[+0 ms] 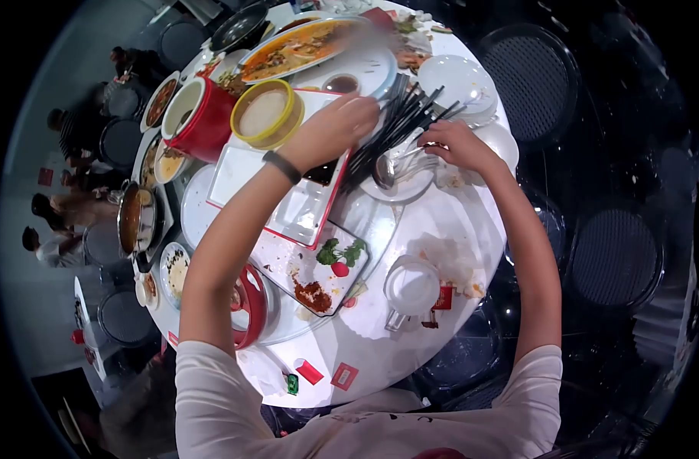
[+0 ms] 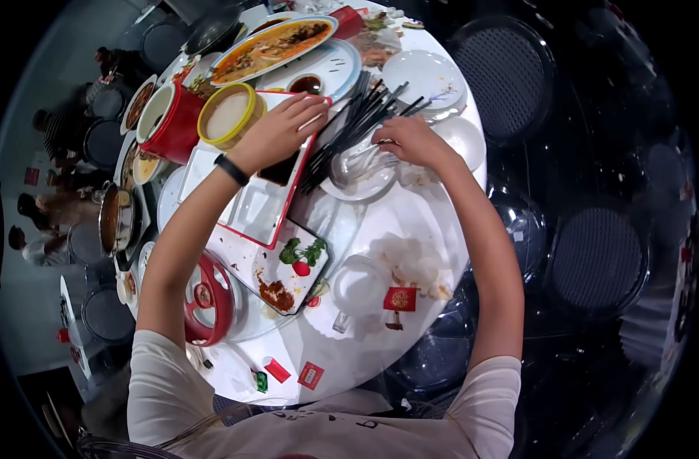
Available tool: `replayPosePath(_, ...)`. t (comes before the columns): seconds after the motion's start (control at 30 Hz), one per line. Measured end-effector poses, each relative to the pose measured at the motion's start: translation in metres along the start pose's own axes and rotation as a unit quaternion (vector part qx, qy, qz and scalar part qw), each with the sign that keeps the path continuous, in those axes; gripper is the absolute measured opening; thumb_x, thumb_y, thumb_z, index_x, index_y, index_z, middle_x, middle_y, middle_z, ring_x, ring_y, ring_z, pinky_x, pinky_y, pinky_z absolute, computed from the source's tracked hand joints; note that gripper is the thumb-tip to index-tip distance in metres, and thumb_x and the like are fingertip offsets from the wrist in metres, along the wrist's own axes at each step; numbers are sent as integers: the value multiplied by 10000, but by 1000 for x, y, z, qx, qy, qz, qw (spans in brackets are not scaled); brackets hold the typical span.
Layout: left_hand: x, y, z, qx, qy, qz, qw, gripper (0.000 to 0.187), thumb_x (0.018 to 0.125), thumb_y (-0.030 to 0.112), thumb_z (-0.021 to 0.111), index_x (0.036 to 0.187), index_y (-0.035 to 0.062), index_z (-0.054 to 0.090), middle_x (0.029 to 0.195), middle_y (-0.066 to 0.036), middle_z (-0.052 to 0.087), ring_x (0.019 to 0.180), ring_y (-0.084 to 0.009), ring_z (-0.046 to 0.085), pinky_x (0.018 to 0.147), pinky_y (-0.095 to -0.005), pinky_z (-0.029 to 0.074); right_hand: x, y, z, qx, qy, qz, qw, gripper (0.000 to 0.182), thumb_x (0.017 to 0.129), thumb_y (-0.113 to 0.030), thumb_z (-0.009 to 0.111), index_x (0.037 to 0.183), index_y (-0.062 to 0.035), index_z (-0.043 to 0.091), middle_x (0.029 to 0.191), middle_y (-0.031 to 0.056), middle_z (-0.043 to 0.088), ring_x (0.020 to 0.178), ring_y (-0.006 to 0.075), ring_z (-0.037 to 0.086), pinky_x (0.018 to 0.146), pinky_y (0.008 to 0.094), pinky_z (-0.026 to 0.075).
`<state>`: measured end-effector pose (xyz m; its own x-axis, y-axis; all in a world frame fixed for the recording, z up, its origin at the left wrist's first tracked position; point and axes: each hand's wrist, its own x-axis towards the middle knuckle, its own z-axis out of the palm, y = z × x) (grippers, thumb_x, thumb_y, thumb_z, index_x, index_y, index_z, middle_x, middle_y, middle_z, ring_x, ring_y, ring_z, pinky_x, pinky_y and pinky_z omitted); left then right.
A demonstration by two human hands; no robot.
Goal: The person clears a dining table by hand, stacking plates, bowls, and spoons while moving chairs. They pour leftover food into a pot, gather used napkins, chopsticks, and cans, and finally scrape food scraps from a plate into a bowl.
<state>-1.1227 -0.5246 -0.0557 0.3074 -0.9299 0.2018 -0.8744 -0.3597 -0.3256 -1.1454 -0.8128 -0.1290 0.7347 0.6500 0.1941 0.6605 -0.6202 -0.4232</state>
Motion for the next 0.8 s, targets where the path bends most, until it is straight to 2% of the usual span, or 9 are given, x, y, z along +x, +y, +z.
replayPosePath(0.1, -54, 24, -48, -11, -6, -15, 1000, 364, 757, 85, 561, 1118, 38, 566, 1237, -99, 538, 1187, -247, 492, 1048, -403, 381, 35, 20, 25, -5, -62, 14, 998, 129, 812, -180, 642, 940, -180, 660, 914, -10, 603, 1023, 194, 547, 912, 462, 353)
replayPosePath(0.2, -124, 52, -88, -11, -42, -71, 997, 319, 749, 91, 575, 1064, 43, 581, 1199, -96, 551, 1171, -247, 504, 1027, -396, 404, 58, 37, 42, -23, -51, 8, 998, 130, 799, -158, 645, 923, -189, 665, 903, -16, 602, 1050, 189, 528, 990, 510, 306)
replayPosePath(0.3, -187, 88, -129, -15, -76, -163, 984, 278, 748, 83, 577, 1023, 44, 594, 1145, -97, 573, 1147, -252, 522, 1005, -402, 419, 77, 38, 44, -118, -49, 18, 992, 159, 779, -139, 649, 929, -187, 671, 902, -22, 599, 1062, 182, 516, 1046, 523, 273)
replayPosePath(0.33, -206, 102, -143, -15, -85, -198, 976, 279, 746, 74, 580, 1022, 46, 598, 1136, -100, 580, 1138, -257, 529, 999, -408, 423, 81, 30, 41, -150, -65, 41, 986, 208, 765, -128, 646, 964, -183, 669, 987, -13, 610, 1108, 193, 505, 1061, 536, 267)
replayPosePath(0.47, -282, 156, -190, 14, -86, -343, 935, 309, 714, 61, 628, 1023, 66, 614, 1126, -96, 584, 1094, -284, 545, 942, -424, 438, 85, 40, 68, -157, 25, -10, 987, 332, 739, -52, 640, 1062, -129, 643, 1139, 61, 589, 1163, 259, 497, 1023, 458, 361)
replayPosePath(0.67, -409, 263, -257, 87, -54, -608, 787, 253, 756, 11, 628, 1004, 60, 626, 1054, -90, 595, 963, -283, 579, 809, -382, 465, 68, 34, 63, -81, 48, -19, 995, 612, 709, 60, 654, 1272, -144, 529, 1305, 134, 482, 1200, 330, 468, 1008, 392, 401)
replayPosePath(0.73, -450, 305, -263, 81, -5, -704, 705, 200, 800, -1, 608, 992, 52, 629, 999, -95, 601, 896, -279, 594, 758, -355, 473, 62, 40, 39, -96, 67, -10, 993, 537, 779, 1, 643, 1283, -136, 522, 1344, 131, 449, 1247, 326, 424, 1041, 397, 352)
replayPosePath(0.77, -474, 330, -260, 64, 39, -757, 649, 179, 817, 4, 595, 989, 44, 629, 987, -105, 601, 881, -275, 598, 750, -344, 473, 59, 32, 22, -165, 106, -52, 979, 491, 816, -57, 641, 1285, -140, 523, 1347, 127, 449, 1250, 323, 418, 1052, 401, 330)
replayPosePath(0.8, -498, 356, -253, 53, 83, -796, 598, 142, 856, 12, 574, 987, 9, 630, 927, -90, 611, 733, -149, 585, 666, -262, 462, 54, -13, -7, -198, 109, -48, 973, 450, 846, -92, 622, 1284, -131, 524, 1358, 119, 446, 1250, 318, 420, 1051, 401, 328)
